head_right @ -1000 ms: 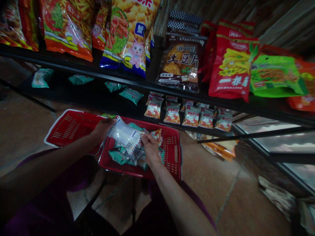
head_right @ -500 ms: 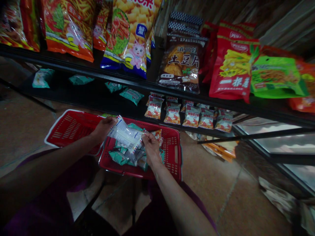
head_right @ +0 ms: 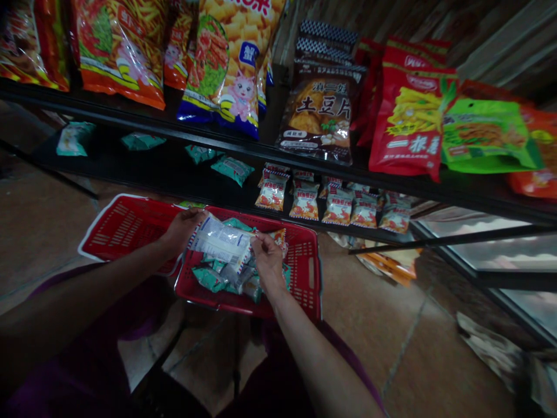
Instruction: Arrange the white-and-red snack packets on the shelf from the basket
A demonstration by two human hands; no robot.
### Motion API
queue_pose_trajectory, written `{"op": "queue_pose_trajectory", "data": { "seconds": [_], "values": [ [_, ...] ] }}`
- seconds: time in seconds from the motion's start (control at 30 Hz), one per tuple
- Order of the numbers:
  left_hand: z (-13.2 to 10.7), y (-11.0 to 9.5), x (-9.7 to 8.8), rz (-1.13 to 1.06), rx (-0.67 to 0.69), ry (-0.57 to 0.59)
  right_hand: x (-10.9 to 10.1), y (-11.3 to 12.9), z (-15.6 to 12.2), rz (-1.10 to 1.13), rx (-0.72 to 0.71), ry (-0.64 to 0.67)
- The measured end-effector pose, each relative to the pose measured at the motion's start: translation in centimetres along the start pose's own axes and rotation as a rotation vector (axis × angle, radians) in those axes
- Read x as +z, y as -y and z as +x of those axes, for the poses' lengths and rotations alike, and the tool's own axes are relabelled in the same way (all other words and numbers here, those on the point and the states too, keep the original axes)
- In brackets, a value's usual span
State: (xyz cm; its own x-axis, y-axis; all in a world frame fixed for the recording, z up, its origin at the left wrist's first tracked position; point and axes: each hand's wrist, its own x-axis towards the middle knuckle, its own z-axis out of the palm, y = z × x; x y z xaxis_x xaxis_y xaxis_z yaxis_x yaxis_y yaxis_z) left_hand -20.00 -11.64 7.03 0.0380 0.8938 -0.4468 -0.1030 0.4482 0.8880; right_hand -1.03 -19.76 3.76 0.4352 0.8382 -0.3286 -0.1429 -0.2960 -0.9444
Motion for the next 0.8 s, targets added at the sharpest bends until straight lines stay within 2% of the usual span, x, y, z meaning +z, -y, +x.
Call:
{"op": "queue_pose_trajectory", "data": {
  "seconds": [0.23, 0.33, 0.43, 0.53, 0.63, 0.73, 0.8],
  "values": [
    [0.5, 1.4, -0.2, 0.101, 0.134, 0.050, -0.2, -0.5, 0.4, 0.026, 0.016, -0.021],
    [0.8, 1.8, -0.5, 0.223, 0.201, 0.059, -0.5, -1.0, 0.7, -0.046, -0.004, 0.021],
    [0.9, 1.9, -0.8, 0.344, 0.225, 0.064, -0.7, -1.5, 1.1, -0.164, -0.086, 0.042],
    [0.9, 1.8, -0.9, 0.426, 0.222, 0.077, -0.9, -1.9, 1.1, -0.301, -0.205, 0.039],
    [0.9, 1.8, -0.8, 0.448, 0.195, 0.087, -1.1, -1.4, 0.8, -0.472, -0.419, 0.056],
    [0.9, 1.6, -0.7, 0.483, 0.145, 0.098, -1.1, -0.2, 0.3, -0.629, -0.666, 0.138],
    [0.9, 1.4, -0.6, 0.532, 0.122, 0.105, -1.0, 0.5, 0.0, -0.685, -0.780, 0.228]
  ]
}}
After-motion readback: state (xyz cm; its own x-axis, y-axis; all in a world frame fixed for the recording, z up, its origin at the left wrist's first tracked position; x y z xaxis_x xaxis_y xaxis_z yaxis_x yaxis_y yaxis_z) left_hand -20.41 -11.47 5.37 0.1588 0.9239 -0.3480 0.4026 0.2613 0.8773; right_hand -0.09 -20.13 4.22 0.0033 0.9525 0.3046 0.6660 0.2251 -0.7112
